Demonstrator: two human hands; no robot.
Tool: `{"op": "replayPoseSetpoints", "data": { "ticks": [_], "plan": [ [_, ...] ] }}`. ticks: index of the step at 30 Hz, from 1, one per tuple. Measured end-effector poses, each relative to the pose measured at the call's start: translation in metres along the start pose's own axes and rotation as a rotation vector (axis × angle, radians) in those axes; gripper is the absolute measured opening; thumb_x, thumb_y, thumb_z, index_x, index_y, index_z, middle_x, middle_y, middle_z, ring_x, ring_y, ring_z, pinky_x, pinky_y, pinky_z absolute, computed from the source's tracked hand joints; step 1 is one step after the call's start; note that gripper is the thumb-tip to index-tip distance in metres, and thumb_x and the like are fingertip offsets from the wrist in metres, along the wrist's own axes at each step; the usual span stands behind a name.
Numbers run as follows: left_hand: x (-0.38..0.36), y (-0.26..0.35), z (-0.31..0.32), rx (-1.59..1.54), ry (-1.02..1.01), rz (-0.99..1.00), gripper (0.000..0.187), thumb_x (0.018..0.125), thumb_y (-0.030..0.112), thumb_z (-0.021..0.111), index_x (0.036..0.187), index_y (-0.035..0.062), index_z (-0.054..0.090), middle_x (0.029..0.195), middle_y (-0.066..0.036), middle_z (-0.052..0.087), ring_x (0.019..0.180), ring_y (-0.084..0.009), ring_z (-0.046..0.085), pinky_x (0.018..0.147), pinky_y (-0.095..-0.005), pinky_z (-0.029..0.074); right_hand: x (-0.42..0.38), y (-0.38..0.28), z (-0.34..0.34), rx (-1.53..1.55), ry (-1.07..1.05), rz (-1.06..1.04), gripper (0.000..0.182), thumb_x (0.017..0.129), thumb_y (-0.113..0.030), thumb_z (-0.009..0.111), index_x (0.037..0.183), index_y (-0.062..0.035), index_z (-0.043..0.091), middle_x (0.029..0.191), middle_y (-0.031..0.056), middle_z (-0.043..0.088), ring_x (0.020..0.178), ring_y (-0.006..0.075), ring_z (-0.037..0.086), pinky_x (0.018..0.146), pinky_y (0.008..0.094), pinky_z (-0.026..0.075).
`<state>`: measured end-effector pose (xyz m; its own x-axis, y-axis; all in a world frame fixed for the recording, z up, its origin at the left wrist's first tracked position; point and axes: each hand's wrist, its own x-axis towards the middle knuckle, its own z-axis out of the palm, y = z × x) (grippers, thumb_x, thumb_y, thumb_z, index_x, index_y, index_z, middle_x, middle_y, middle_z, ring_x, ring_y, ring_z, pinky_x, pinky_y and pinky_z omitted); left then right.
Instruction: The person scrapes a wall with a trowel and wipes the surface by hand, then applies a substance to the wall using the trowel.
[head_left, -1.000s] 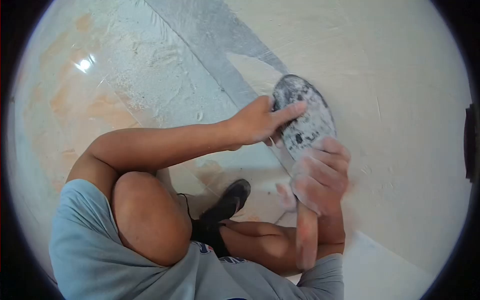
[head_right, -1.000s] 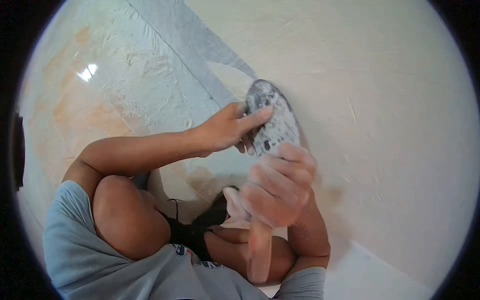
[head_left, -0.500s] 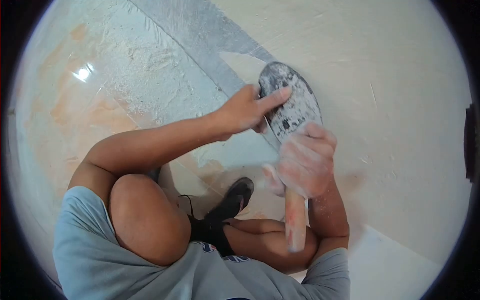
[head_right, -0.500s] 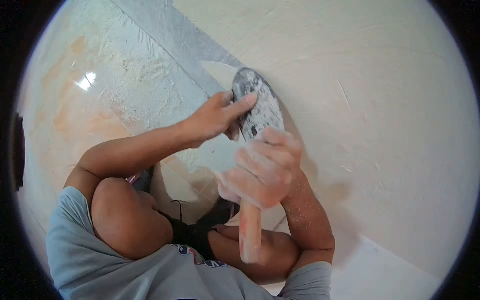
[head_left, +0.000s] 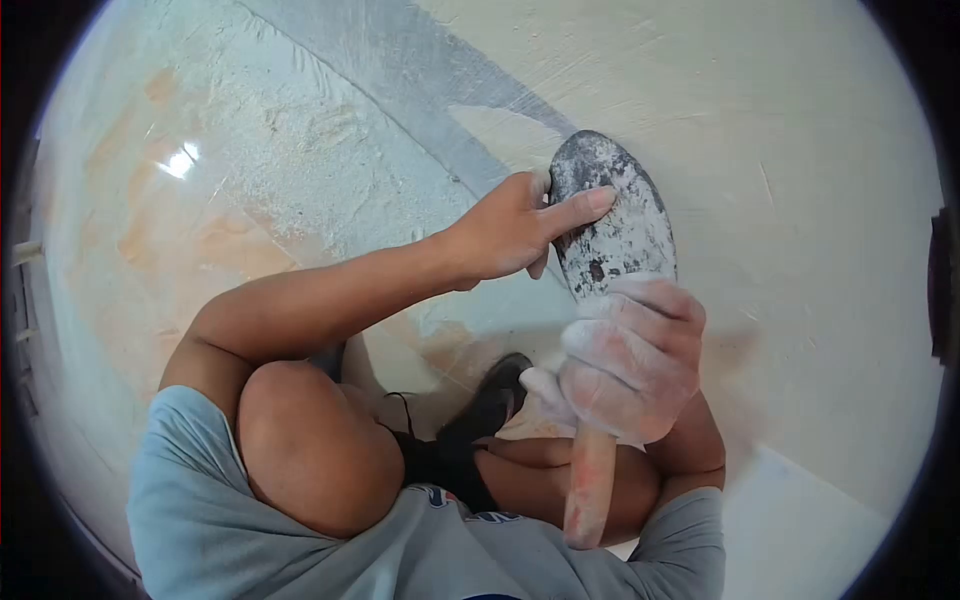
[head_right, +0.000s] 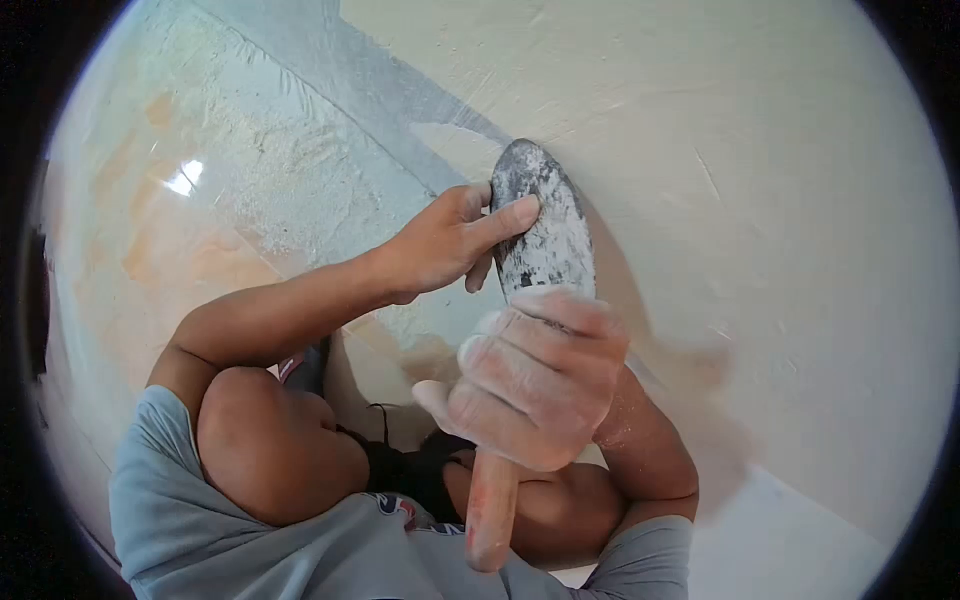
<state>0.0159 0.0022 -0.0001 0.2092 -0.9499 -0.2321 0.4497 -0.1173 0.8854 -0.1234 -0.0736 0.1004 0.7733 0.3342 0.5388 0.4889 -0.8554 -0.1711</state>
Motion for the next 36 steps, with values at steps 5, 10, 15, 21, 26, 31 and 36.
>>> {"op": "replayPoseSetpoints", "data": {
  "ticks": [5, 10, 15, 21, 26, 31, 36],
  "plan": [
    [0.001, -0.009, 0.001, -0.070, 0.038, 0.059, 0.059, 0.099, 0.056, 0.066, 0.083, -0.0008, 0.068, 0.069, -0.004, 0.062, 0.051, -0.0101, 0.054, 0.048, -0.0261, 0.045, -0.002, -0.015, 0.002, 0.133, 0.167, -0.037, 0.030, 0.076, -0.025, 0.081, 0.071, -0.0049, 0.060, 0.073, 0.0081, 0.063, 0.062, 0.0244, 0.067, 0.062, 0.0347, 0.058],
    [0.008, -0.015, 0.005, -0.121, 0.072, 0.120, 0.055, 0.100, 0.054, 0.066, 0.086, 0.0000, 0.066, 0.069, -0.003, 0.062, 0.053, -0.0101, 0.055, 0.049, -0.0267, 0.045, -0.018, -0.005, 0.003, 0.128, 0.021, -0.039, 0.041, 0.085, -0.041, 0.079, 0.073, -0.0055, 0.061, 0.069, 0.0039, 0.058, 0.054, 0.0184, 0.059, 0.049, 0.0270, 0.044],
    [0.006, -0.013, 0.010, -0.098, 0.009, 0.073, 0.057, 0.101, 0.057, 0.063, 0.088, 0.0011, 0.065, 0.071, -0.004, 0.062, 0.054, -0.0102, 0.056, 0.051, -0.0260, 0.045, -0.006, -0.004, -0.004, 0.155, 0.134, -0.027, 0.051, 0.085, -0.038, 0.078, 0.059, -0.0097, 0.045, 0.053, -0.0011, 0.038, 0.041, 0.0135, 0.039, 0.043, 0.0267, 0.025],
    [0.010, -0.027, 0.007, -0.113, 0.108, 0.099, 0.062, 0.100, 0.060, 0.062, 0.088, 0.0000, 0.064, 0.072, -0.005, 0.061, 0.056, -0.0111, 0.057, 0.052, -0.0262, 0.047, -0.012, 0.004, 0.008, 0.222, 0.081, -0.009, 0.047, 0.078, -0.033, 0.080, 0.060, -0.0118, 0.042, 0.056, -0.0017, 0.036, 0.042, 0.0141, 0.037, 0.041, 0.0282, 0.024],
    [0.002, -0.014, 0.008, -0.081, 0.030, -0.032, 0.061, 0.101, 0.059, 0.061, 0.096, -0.0009, 0.062, 0.072, -0.005, 0.060, 0.055, -0.0121, 0.057, 0.052, -0.0261, 0.047, -0.004, -0.007, -0.006, 0.203, 0.035, 0.037, 0.038, 0.058, -0.029, 0.080, 0.061, -0.0142, 0.045, 0.060, -0.0011, 0.040, 0.046, 0.0146, 0.044, 0.043, 0.0296, 0.028],
    [0.007, -0.020, 0.004, -0.047, 0.069, -0.003, 0.054, 0.106, 0.058, 0.052, 0.098, 0.0044, 0.057, 0.074, -0.003, 0.057, 0.057, -0.0113, 0.055, 0.054, -0.0262, 0.041, -0.008, 0.002, 0.001, 0.157, 0.021, 0.038, 0.036, 0.058, -0.026, 0.079, 0.061, -0.0136, 0.045, 0.060, -0.0018, 0.042, 0.046, 0.0137, 0.047, 0.043, 0.0269, 0.032],
    [0.007, -0.027, 0.004, -0.047, 0.016, -0.086, 0.056, 0.105, 0.060, 0.051, 0.098, 0.0052, 0.057, 0.073, -0.002, 0.056, 0.057, -0.0110, 0.056, 0.055, -0.0259, 0.042, -0.005, -0.004, 0.003, 0.155, -0.027, 0.076, 0.037, 0.063, -0.027, 0.082, 0.062, -0.0136, 0.047, 0.059, -0.0019, 0.042, 0.047, 0.0136, 0.048, 0.043, 0.0260, 0.032]
  ]
}}
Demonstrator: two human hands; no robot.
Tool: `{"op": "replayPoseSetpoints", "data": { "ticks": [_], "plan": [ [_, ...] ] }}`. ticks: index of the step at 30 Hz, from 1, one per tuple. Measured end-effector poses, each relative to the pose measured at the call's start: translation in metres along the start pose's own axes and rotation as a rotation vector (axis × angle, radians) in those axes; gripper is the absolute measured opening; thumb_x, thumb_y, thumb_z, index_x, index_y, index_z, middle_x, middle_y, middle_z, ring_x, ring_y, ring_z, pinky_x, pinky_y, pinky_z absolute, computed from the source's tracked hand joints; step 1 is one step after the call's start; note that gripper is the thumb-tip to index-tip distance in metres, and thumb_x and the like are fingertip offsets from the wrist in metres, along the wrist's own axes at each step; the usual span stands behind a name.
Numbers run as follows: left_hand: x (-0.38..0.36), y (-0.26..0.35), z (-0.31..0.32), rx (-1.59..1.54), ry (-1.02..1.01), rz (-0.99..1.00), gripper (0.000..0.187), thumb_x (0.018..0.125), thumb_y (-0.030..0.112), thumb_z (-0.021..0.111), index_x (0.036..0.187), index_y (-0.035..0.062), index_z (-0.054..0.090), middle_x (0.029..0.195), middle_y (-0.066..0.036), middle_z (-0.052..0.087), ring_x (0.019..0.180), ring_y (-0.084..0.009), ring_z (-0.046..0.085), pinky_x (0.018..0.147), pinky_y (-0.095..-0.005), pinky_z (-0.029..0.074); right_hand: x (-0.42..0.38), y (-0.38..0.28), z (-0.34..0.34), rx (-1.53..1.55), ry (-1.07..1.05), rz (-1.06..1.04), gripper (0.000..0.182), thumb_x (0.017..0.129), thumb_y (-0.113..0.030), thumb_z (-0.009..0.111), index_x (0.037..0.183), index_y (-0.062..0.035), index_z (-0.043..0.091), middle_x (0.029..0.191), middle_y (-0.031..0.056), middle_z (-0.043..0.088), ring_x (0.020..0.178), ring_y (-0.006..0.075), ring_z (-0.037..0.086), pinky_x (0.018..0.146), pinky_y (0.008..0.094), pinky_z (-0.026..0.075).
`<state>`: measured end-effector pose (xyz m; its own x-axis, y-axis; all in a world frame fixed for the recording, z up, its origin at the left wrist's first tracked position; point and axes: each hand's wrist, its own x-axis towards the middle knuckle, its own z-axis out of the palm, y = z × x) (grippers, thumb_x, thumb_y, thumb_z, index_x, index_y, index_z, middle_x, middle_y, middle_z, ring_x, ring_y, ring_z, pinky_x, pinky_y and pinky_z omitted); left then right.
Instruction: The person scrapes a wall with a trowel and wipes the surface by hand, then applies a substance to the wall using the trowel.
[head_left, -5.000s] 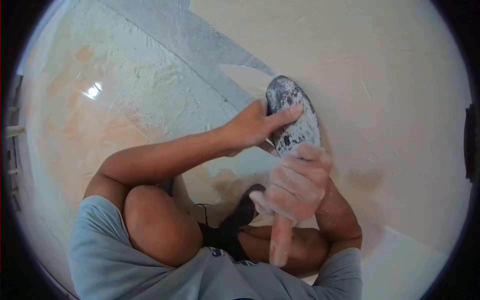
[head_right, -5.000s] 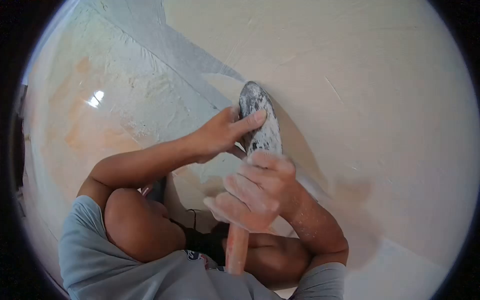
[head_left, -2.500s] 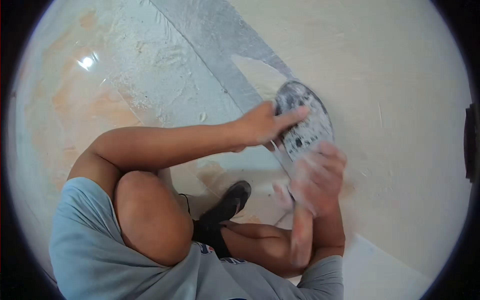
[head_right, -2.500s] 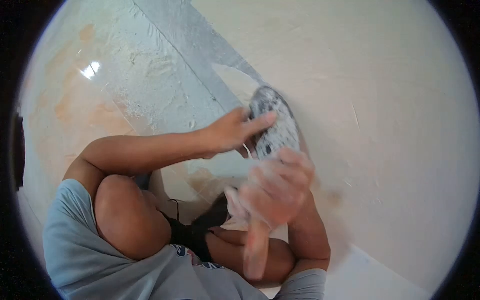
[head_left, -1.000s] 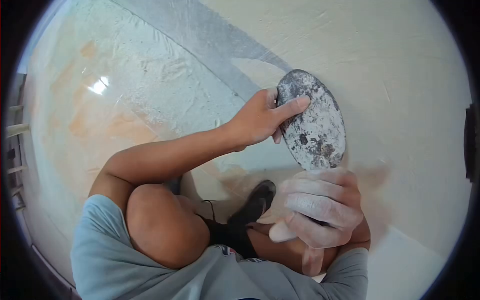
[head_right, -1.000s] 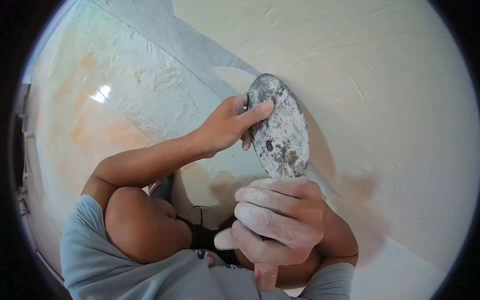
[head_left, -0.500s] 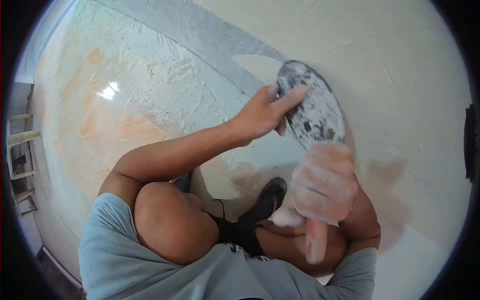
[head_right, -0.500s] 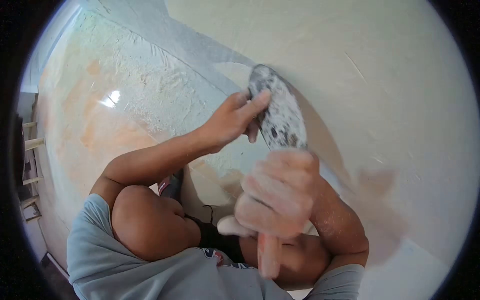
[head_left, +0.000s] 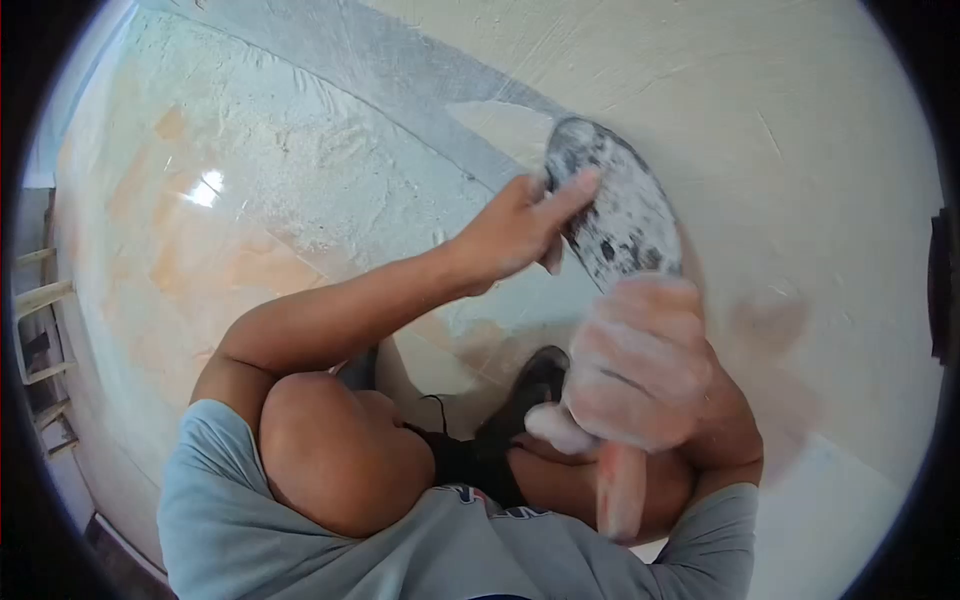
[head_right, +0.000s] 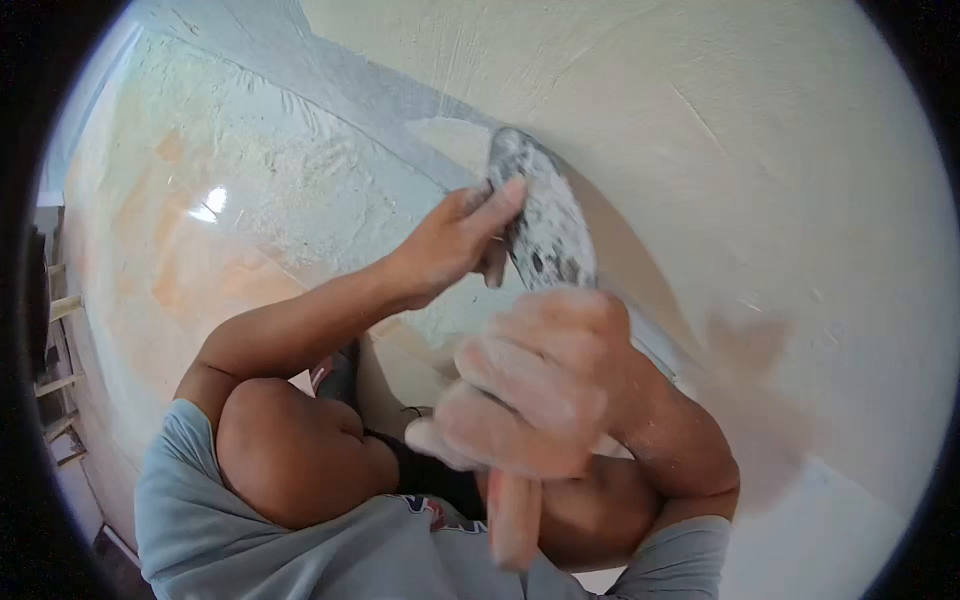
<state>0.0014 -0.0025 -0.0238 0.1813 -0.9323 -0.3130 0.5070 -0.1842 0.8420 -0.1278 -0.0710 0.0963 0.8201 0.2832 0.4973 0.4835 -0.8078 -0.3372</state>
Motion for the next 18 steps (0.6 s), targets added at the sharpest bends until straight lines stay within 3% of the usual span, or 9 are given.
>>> {"op": "replayPoseSetpoints", "data": {
  "ticks": [1, 2, 5, 6, 9, 10, 12, 16, 18],
  "plan": [
    [0.000, 0.000, -0.002, -0.001, -0.008, 0.075, 0.056, 0.105, 0.060, 0.051, 0.097, 0.0050, 0.058, 0.072, -0.001, 0.056, 0.057, -0.0109, 0.055, 0.056, -0.0261, 0.042, 0.000, 0.002, 0.000, 0.001, -0.003, 0.010, 0.039, 0.064, -0.027, 0.082, 0.061, -0.0137, 0.046, 0.058, -0.0021, 0.042, 0.047, 0.0134, 0.048, 0.043, 0.0260, 0.032],
    [0.002, 0.000, -0.002, 0.018, -0.009, 0.046, 0.056, 0.105, 0.060, 0.051, 0.097, 0.0048, 0.058, 0.070, -0.002, 0.056, 0.057, -0.0109, 0.055, 0.055, -0.0263, 0.042, 0.003, 0.001, -0.006, 0.055, -0.079, -0.003, 0.043, 0.080, -0.022, 0.080, 0.063, -0.0086, 0.042, 0.062, 0.0022, 0.046, 0.046, 0.0180, 0.046, 0.043, 0.0294, 0.033],
    [0.000, 0.003, -0.002, 0.035, -0.007, 0.010, 0.056, 0.105, 0.059, 0.052, 0.095, 0.0043, 0.059, 0.068, -0.002, 0.057, 0.057, -0.0108, 0.055, 0.055, -0.0265, 0.043, -0.007, -0.002, -0.002, 0.022, 0.134, -0.059, 0.038, 0.064, -0.024, 0.082, 0.061, -0.0136, 0.045, 0.060, -0.0006, 0.043, 0.047, 0.0147, 0.047, 0.042, 0.0272, 0.030],
    [0.002, 0.004, -0.003, 0.053, -0.007, 0.015, 0.055, 0.105, 0.058, 0.053, 0.095, 0.0042, 0.060, 0.069, -0.003, 0.057, 0.057, -0.0106, 0.055, 0.056, -0.0258, 0.043, -0.010, -0.001, -0.014, 0.026, -0.032, -0.078, 0.039, 0.080, -0.021, 0.079, 0.065, -0.0081, 0.045, 0.063, 0.0026, 0.049, 0.052, 0.0193, 0.052, 0.046, 0.0315, 0.037],
    [0.006, 0.001, 0.000, -0.016, 0.064, 0.169, 0.062, 0.100, 0.062, 0.060, 0.089, 0.0010, 0.064, 0.071, -0.004, 0.059, 0.057, -0.0114, 0.055, 0.053, -0.0280, 0.047, -0.009, 0.001, -0.013, 0.044, -0.175, 0.012, 0.035, 0.083, -0.020, 0.077, 0.066, -0.0084, 0.048, 0.067, 0.0022, 0.054, 0.054, 0.0225, 0.056, 0.055, 0.0353, 0.046],
    [0.003, 0.003, 0.003, -0.043, 0.068, 0.158, 0.062, 0.100, 0.062, 0.060, 0.091, 0.0000, 0.063, 0.070, -0.004, 0.058, 0.057, -0.0116, 0.055, 0.053, -0.0276, 0.046, -0.008, 0.000, -0.013, 0.042, -0.183, 0.005, 0.035, 0.083, -0.020, 0.077, 0.066, -0.0084, 0.048, 0.067, 0.0022, 0.054, 0.054, 0.0225, 0.056, 0.055, 0.0353, 0.046],
    [-0.002, 0.003, 0.001, 0.077, 0.025, 0.034, 0.063, 0.100, 0.061, 0.060, 0.092, -0.0013, 0.063, 0.071, -0.005, 0.059, 0.057, -0.0116, 0.055, 0.054, -0.0273, 0.047, -0.005, -0.005, -0.006, -0.036, 0.107, -0.065, 0.041, 0.071, -0.019, 0.082, 0.060, -0.0117, 0.043, 0.059, -0.0004, 0.039, 0.046, 0.0156, 0.043, 0.041, 0.0285, 0.028],
    [0.002, -0.006, -0.001, 0.038, 0.057, 0.081, 0.060, 0.102, 0.061, 0.056, 0.091, 0.0022, 0.058, 0.074, -0.005, 0.058, 0.058, -0.0135, 0.055, 0.054, -0.0287, 0.045, -0.004, 0.008, -0.007, -0.004, 0.013, -0.094, 0.039, 0.069, -0.018, 0.083, 0.061, -0.0116, 0.045, 0.060, 0.0001, 0.041, 0.046, 0.0151, 0.043, 0.041, 0.0286, 0.029],
    [0.004, -0.009, -0.002, 0.009, 0.078, 0.106, 0.065, 0.099, 0.064, 0.060, 0.079, 0.0015, 0.062, 0.061, -0.005, 0.055, 0.051, -0.0122, 0.053, 0.052, -0.0298, 0.045, -0.009, 0.003, -0.005, 0.050, -0.091, -0.053, 0.036, 0.068, -0.018, 0.082, 0.061, -0.0126, 0.047, 0.060, -0.0005, 0.042, 0.046, 0.0149, 0.044, 0.042, 0.0287, 0.030]
  ]
}}
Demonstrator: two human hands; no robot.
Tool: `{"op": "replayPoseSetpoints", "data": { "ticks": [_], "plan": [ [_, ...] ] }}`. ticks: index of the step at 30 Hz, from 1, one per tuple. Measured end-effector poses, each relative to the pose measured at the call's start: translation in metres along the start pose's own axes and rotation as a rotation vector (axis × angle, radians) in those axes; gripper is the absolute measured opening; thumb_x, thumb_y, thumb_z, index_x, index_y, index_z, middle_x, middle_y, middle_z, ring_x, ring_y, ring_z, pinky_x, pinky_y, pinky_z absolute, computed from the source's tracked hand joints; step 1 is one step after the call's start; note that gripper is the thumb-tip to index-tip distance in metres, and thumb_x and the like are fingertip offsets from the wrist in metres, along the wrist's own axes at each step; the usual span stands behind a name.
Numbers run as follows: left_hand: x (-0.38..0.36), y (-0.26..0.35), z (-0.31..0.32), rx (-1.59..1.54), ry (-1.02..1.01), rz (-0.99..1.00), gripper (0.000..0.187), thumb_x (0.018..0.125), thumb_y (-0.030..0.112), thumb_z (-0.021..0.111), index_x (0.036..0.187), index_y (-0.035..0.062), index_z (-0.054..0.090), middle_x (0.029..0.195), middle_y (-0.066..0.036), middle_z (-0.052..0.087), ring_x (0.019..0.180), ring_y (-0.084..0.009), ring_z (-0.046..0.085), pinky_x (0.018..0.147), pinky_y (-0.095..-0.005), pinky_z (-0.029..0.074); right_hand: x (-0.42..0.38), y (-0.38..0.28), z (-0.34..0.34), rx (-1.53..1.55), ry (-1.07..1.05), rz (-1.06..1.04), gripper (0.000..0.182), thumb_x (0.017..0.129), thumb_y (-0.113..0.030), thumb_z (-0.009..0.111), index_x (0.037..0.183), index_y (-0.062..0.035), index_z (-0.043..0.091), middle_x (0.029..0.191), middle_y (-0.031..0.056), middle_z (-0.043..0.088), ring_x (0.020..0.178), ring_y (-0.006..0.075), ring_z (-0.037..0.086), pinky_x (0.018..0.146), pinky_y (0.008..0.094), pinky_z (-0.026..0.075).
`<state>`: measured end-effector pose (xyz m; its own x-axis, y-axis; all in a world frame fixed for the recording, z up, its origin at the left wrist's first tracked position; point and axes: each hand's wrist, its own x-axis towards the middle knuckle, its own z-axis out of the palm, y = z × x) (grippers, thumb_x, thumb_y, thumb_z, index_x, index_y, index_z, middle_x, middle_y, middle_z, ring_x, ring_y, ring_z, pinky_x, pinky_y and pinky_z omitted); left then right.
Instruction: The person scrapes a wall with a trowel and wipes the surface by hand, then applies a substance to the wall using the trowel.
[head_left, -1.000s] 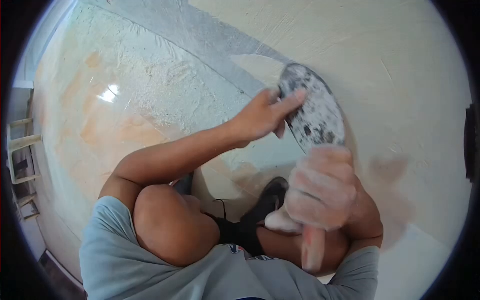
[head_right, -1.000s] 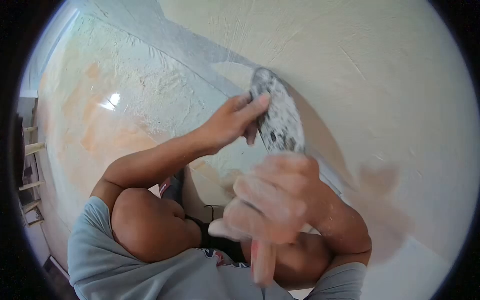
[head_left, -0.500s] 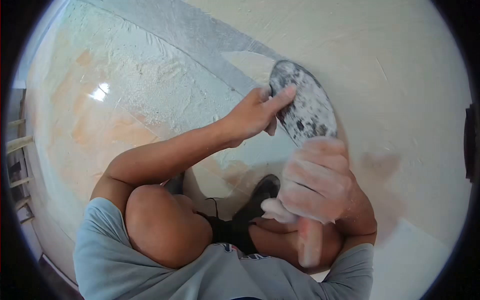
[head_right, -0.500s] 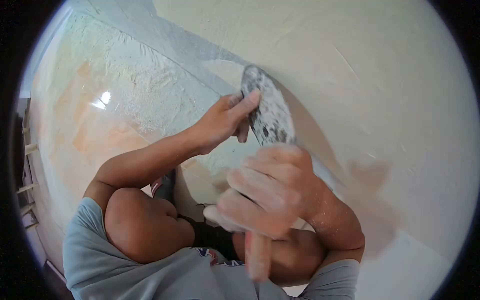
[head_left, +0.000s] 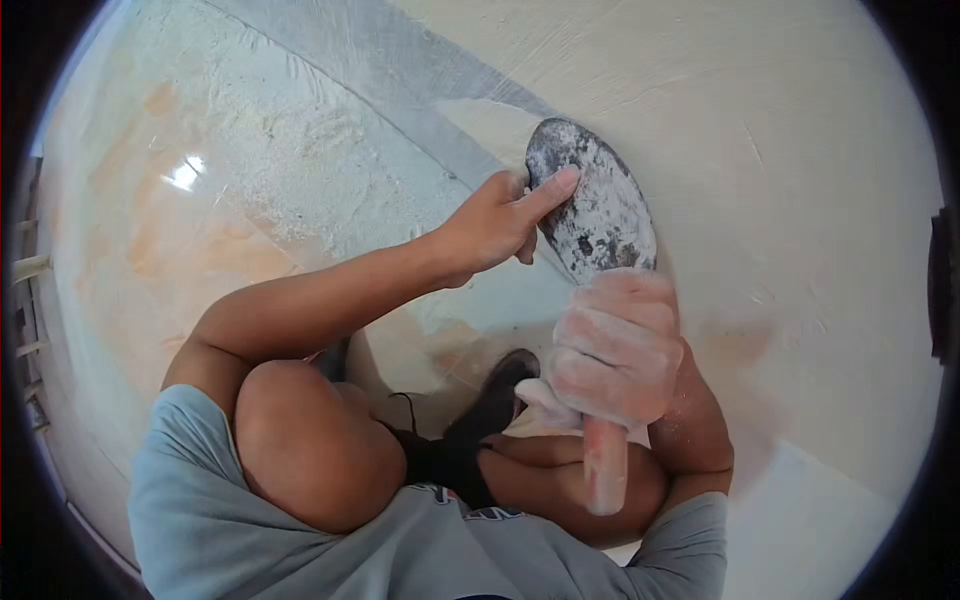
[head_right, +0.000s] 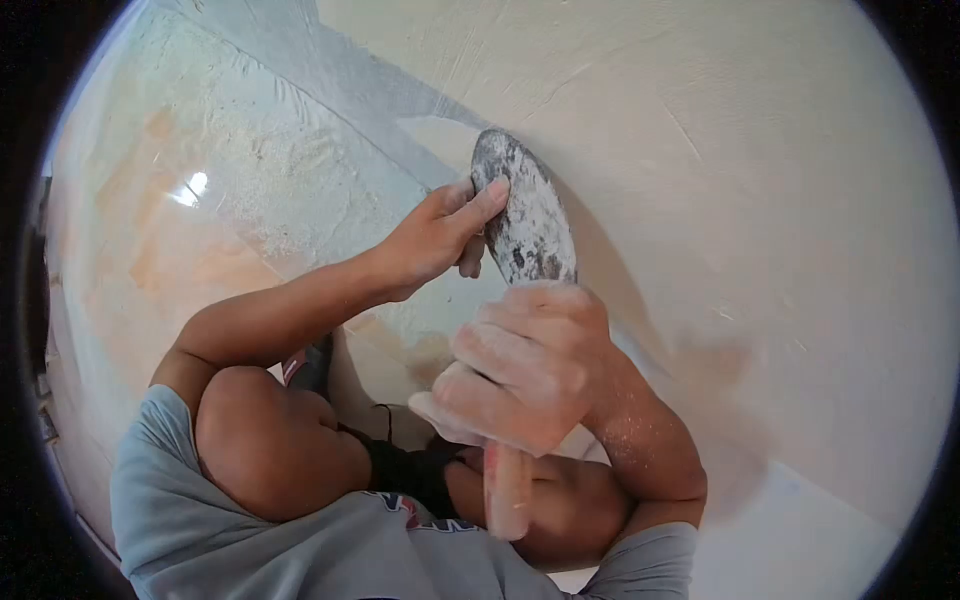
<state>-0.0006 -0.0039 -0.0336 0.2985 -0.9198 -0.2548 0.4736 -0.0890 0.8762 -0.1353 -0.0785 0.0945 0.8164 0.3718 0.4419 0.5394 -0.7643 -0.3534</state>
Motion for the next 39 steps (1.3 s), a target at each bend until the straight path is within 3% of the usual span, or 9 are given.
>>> {"op": "replayPoseSetpoints", "data": {
  "ticks": [5, 12, 25, 31, 33, 35, 36, 37, 39],
  "plan": [
    [-0.004, 0.006, -0.002, 0.003, -0.042, -0.033, 0.060, 0.102, 0.061, 0.056, 0.089, 0.0030, 0.059, 0.068, -0.003, 0.055, 0.058, -0.0118, 0.053, 0.055, -0.0282, 0.045, -0.001, 0.004, 0.014, -0.104, 0.152, -0.010, 0.031, 0.065, -0.020, 0.082, 0.063, -0.0142, 0.051, 0.060, -0.0019, 0.045, 0.047, 0.0143, 0.048, 0.042, 0.0284, 0.035],
    [-0.003, 0.006, -0.001, 0.012, -0.042, -0.093, 0.056, 0.104, 0.060, 0.055, 0.092, 0.0046, 0.056, 0.064, -0.003, 0.053, 0.056, -0.0123, 0.054, 0.054, -0.0288, 0.045, 0.003, -0.002, -0.011, 0.005, -0.051, 0.041, 0.029, 0.067, -0.011, 0.082, 0.067, -0.0078, 0.053, 0.068, 0.0045, 0.055, 0.054, 0.0225, 0.056, 0.052, 0.0329, 0.043],
    [0.000, 0.007, -0.004, 0.042, 0.001, -0.162, 0.059, 0.105, 0.061, 0.051, 0.088, 0.0051, 0.057, 0.067, -0.002, 0.051, 0.057, -0.0123, 0.050, 0.056, -0.0279, 0.045, 0.001, 0.013, 0.011, 0.003, 0.064, 0.056, 0.019, 0.060, -0.016, 0.079, 0.070, -0.0145, 0.063, 0.060, -0.0031, 0.042, 0.047, 0.0129, 0.046, 0.043, 0.0270, 0.034],
    [0.004, 0.000, -0.009, 0.051, -0.005, -0.078, 0.061, 0.104, 0.063, 0.052, 0.087, 0.0040, 0.057, 0.067, -0.002, 0.052, 0.058, -0.0125, 0.052, 0.056, -0.0283, 0.046, -0.005, 0.017, 0.010, 0.024, -0.007, 0.043, 0.031, 0.071, -0.012, 0.077, 0.062, -0.0087, 0.048, 0.063, 0.0017, 0.045, 0.049, 0.0190, 0.048, 0.044, 0.0307, 0.035],
    [-0.001, 0.004, -0.009, 0.044, -0.037, -0.135, 0.060, 0.103, 0.062, 0.054, 0.089, 0.0035, 0.057, 0.068, -0.003, 0.052, 0.058, -0.0126, 0.052, 0.057, -0.0286, 0.046, -0.002, 0.012, 0.009, -0.007, 0.009, 0.029, 0.018, 0.061, -0.016, 0.079, 0.068, -0.0150, 0.062, 0.059, -0.0026, 0.042, 0.046, 0.0135, 0.046, 0.042, 0.0275, 0.035],
    [-0.001, 0.008, -0.003, 0.010, -0.038, -0.144, 0.058, 0.103, 0.060, 0.056, 0.091, 0.0034, 0.057, 0.069, -0.003, 0.053, 0.058, -0.0124, 0.052, 0.057, -0.0290, 0.047, 0.006, -0.001, -0.002, 0.068, -0.004, 0.062, 0.030, 0.080, -0.006, 0.071, 0.063, -0.0091, 0.047, 0.063, 0.0013, 0.045, 0.049, 0.0197, 0.048, 0.044, 0.0313, 0.035],
    [0.003, 0.002, -0.003, -0.035, -0.048, -0.158, 0.058, 0.103, 0.060, 0.056, 0.091, 0.0034, 0.057, 0.070, -0.003, 0.053, 0.058, -0.0123, 0.051, 0.057, -0.0290, 0.047, 0.004, 0.012, -0.003, 0.016, -0.014, -0.040, 0.027, 0.066, -0.019, 0.022, 0.063, -0.0088, 0.046, 0.061, 0.0013, 0.044, 0.048, 0.0197, 0.047, 0.044, 0.0302, 0.036],
    [0.003, 0.003, -0.003, -0.039, 0.014, -0.112, 0.058, 0.103, 0.060, 0.055, 0.091, 0.0035, 0.058, 0.070, -0.003, 0.053, 0.057, -0.0122, 0.050, 0.057, -0.0286, 0.046, -0.001, 0.012, 0.003, 0.020, -0.025, -0.035, 0.027, 0.066, -0.019, 0.022, 0.063, -0.0088, 0.046, 0.061, 0.0013, 0.044, 0.048, 0.0197, 0.047, 0.044, 0.0302, 0.036],
    [0.009, 0.000, -0.009, 0.056, 0.039, -0.084, 0.075, 0.095, 0.072, 0.059, 0.091, -0.0032, 0.059, 0.068, -0.005, 0.054, 0.059, -0.0139, 0.055, 0.056, -0.0309, 0.048, -0.005, 0.016, 0.014, -0.017, 0.055, -0.002, 0.035, 0.038, -0.030, 0.040, 0.063, -0.0083, 0.048, 0.062, 0.0014, 0.045, 0.048, 0.0194, 0.049, 0.045, 0.0298, 0.038]
  ]
}}
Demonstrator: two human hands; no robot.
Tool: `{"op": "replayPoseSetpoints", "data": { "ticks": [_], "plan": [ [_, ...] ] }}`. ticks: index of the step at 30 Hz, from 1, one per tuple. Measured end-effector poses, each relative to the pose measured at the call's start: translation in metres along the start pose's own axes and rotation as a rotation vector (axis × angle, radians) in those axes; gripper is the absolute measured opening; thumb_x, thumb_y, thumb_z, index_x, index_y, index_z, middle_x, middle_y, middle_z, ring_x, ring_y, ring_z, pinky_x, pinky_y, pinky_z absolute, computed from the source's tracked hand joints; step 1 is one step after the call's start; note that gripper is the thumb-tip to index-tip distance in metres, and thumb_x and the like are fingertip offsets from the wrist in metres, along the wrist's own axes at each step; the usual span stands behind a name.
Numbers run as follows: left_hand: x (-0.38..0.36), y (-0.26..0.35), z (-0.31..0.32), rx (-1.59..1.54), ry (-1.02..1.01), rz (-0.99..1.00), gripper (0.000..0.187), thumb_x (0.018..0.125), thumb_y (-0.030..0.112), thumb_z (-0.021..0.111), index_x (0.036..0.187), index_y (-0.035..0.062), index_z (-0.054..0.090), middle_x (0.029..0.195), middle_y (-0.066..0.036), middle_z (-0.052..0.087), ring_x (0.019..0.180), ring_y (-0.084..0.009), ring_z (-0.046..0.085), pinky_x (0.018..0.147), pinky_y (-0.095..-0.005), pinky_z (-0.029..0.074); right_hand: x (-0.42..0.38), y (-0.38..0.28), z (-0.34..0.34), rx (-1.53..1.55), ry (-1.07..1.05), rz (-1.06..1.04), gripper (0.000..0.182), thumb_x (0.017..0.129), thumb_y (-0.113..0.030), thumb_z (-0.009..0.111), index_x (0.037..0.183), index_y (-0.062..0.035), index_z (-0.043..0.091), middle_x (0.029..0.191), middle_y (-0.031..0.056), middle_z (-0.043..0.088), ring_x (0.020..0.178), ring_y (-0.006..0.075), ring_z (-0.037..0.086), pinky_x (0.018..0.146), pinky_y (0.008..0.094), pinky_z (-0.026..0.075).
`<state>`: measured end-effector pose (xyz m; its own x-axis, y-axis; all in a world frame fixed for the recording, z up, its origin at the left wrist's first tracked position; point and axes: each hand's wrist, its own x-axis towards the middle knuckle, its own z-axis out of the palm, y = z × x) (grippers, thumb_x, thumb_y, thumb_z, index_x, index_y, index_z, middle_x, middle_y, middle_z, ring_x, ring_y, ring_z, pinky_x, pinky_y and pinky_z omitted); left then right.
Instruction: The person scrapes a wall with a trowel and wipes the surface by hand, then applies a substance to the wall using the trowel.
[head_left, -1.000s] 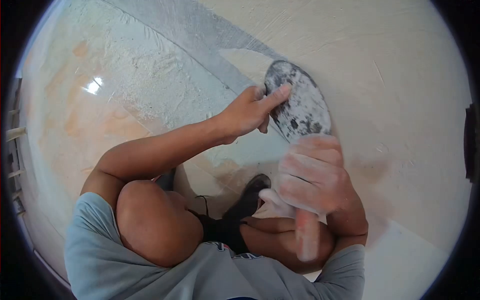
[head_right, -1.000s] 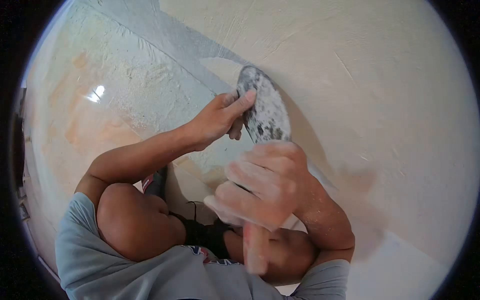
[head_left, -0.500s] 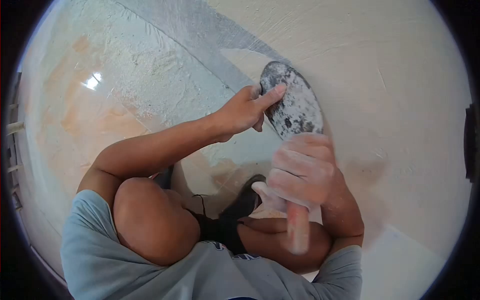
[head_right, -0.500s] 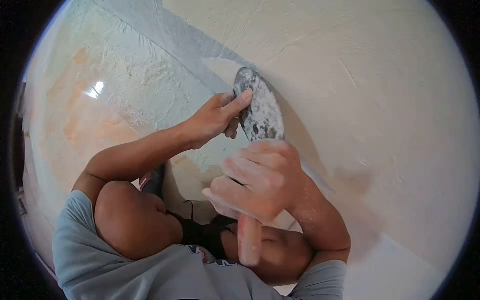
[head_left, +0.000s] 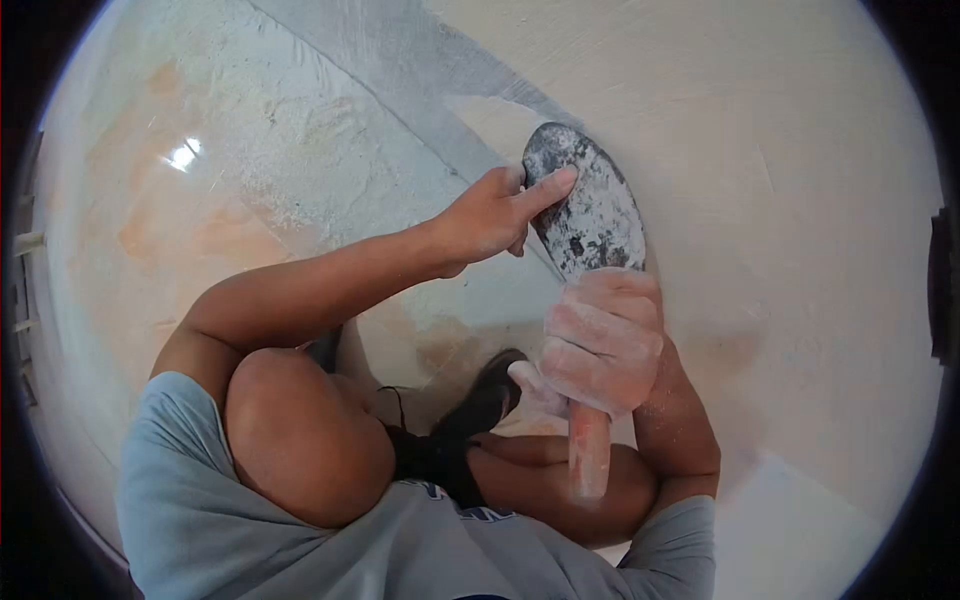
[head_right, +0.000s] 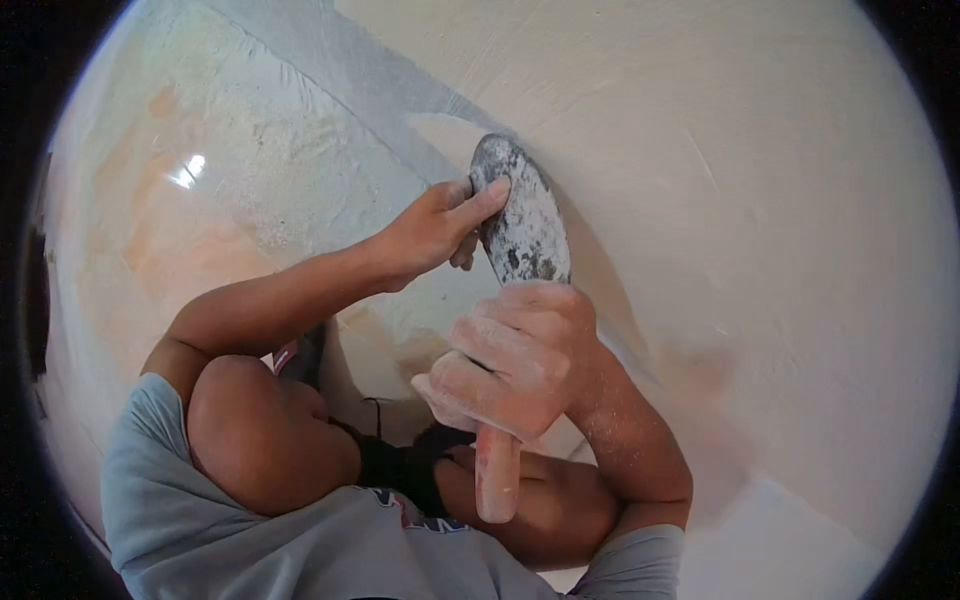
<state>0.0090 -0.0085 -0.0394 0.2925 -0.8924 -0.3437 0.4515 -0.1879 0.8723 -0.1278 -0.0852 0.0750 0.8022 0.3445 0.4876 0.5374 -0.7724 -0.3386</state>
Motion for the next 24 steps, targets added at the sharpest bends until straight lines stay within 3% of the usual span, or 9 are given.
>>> {"op": "replayPoseSetpoints", "data": {
  "ticks": [1, 2, 4, 6, 16, 17, 20, 21, 24],
  "plan": [
    [-0.003, 0.001, 0.000, -0.020, -0.008, -0.045, 0.075, 0.095, 0.072, 0.058, 0.090, -0.0026, 0.061, 0.068, -0.006, 0.055, 0.060, -0.0137, 0.055, 0.057, -0.0309, 0.048, 0.000, -0.004, -0.006, -0.002, -0.069, 0.039, 0.032, 0.039, -0.026, 0.060, 0.063, -0.0083, 0.047, 0.063, 0.0022, 0.046, 0.050, 0.0194, 0.050, 0.046, 0.0303, 0.038],
    [-0.007, 0.001, 0.002, -0.015, -0.039, -0.010, 0.074, 0.096, 0.072, 0.058, 0.090, -0.0023, 0.062, 0.070, -0.006, 0.056, 0.061, -0.0135, 0.055, 0.057, -0.0306, 0.048, 0.003, -0.007, -0.011, 0.001, -0.065, 0.036, 0.032, 0.039, -0.026, 0.060, 0.063, -0.0083, 0.047, 0.063, 0.0022, 0.046, 0.050, 0.0194, 0.050, 0.046, 0.0303, 0.038],
    [-0.012, 0.010, 0.007, -0.036, -0.080, 0.013, 0.073, 0.096, 0.071, 0.058, 0.090, -0.0017, 0.065, 0.075, -0.007, 0.059, 0.064, -0.0135, 0.055, 0.058, -0.0297, 0.048, 0.010, -0.010, -0.017, 0.014, -0.060, 0.013, 0.020, 0.061, -0.019, 0.080, 0.070, -0.0150, 0.062, 0.061, -0.0024, 0.046, 0.049, 0.0139, 0.050, 0.043, 0.0270, 0.037],
    [-0.004, 0.000, 0.004, -0.059, -0.037, -0.016, 0.059, 0.102, 0.062, 0.056, 0.085, 0.0055, 0.057, 0.066, -0.002, 0.051, 0.058, -0.0123, 0.052, 0.055, -0.0282, 0.045, 0.001, -0.004, -0.006, 0.017, -0.053, -0.022, 0.022, 0.062, -0.019, 0.079, 0.067, -0.0145, 0.059, 0.061, -0.0026, 0.045, 0.048, 0.0138, 0.050, 0.043, 0.0266, 0.037],
    [0.000, -0.003, -0.002, -0.059, -0.005, 0.093, 0.062, 0.102, 0.063, 0.055, 0.091, 0.0025, 0.061, 0.072, -0.003, 0.056, 0.056, -0.0128, 0.051, 0.056, -0.0290, 0.045, -0.002, 0.008, -0.001, -0.049, -0.122, -0.034, 0.026, 0.063, -0.021, 0.081, 0.065, -0.0158, 0.056, 0.060, -0.0036, 0.041, 0.048, 0.0138, 0.047, 0.043, 0.0273, 0.033],
    [0.000, -0.002, -0.007, -0.034, -0.059, -0.014, 0.061, 0.103, 0.063, 0.054, 0.091, 0.0035, 0.061, 0.070, -0.003, 0.054, 0.057, -0.0124, 0.051, 0.056, -0.0291, 0.045, -0.003, 0.005, 0.006, -0.065, -0.019, -0.031, 0.026, 0.065, -0.021, 0.081, 0.065, -0.0157, 0.056, 0.059, -0.0036, 0.042, 0.048, 0.0133, 0.047, 0.043, 0.0268, 0.032],
    [-0.010, 0.012, 0.004, -0.035, -0.060, 0.011, 0.064, 0.102, 0.066, 0.052, 0.085, 0.0043, 0.060, 0.065, -0.003, 0.053, 0.057, -0.0123, 0.051, 0.056, -0.0291, 0.045, 0.017, -0.012, -0.011, -0.045, -0.126, 0.023, 0.028, 0.069, -0.019, 0.080, 0.064, -0.0154, 0.053, 0.059, -0.0036, 0.042, 0.048, 0.0126, 0.047, 0.043, 0.0270, 0.032],
    [-0.007, 0.008, 0.001, -0.049, -0.075, 0.010, 0.067, 0.100, 0.067, 0.055, 0.088, 0.0018, 0.063, 0.069, -0.004, 0.055, 0.060, -0.0129, 0.053, 0.057, -0.0295, 0.046, 0.012, -0.006, 0.001, -0.069, -0.009, 0.000, 0.030, 0.071, -0.018, 0.079, 0.063, -0.0153, 0.051, 0.059, -0.0036, 0.042, 0.047, 0.0121, 0.047, 0.043, 0.0269, 0.032],
    [-0.006, 0.006, -0.004, -0.018, -0.080, 0.009, 0.071, 0.097, 0.069, 0.058, 0.092, -0.0016, 0.066, 0.075, -0.006, 0.058, 0.064, -0.0135, 0.055, 0.059, -0.0302, 0.048, 0.004, -0.005, 0.007, -0.082, -0.036, -0.024, 0.032, 0.071, -0.017, 0.079, 0.061, -0.0153, 0.048, 0.058, -0.0032, 0.042, 0.047, 0.0121, 0.047, 0.043, 0.0272, 0.032]
  ]
}}
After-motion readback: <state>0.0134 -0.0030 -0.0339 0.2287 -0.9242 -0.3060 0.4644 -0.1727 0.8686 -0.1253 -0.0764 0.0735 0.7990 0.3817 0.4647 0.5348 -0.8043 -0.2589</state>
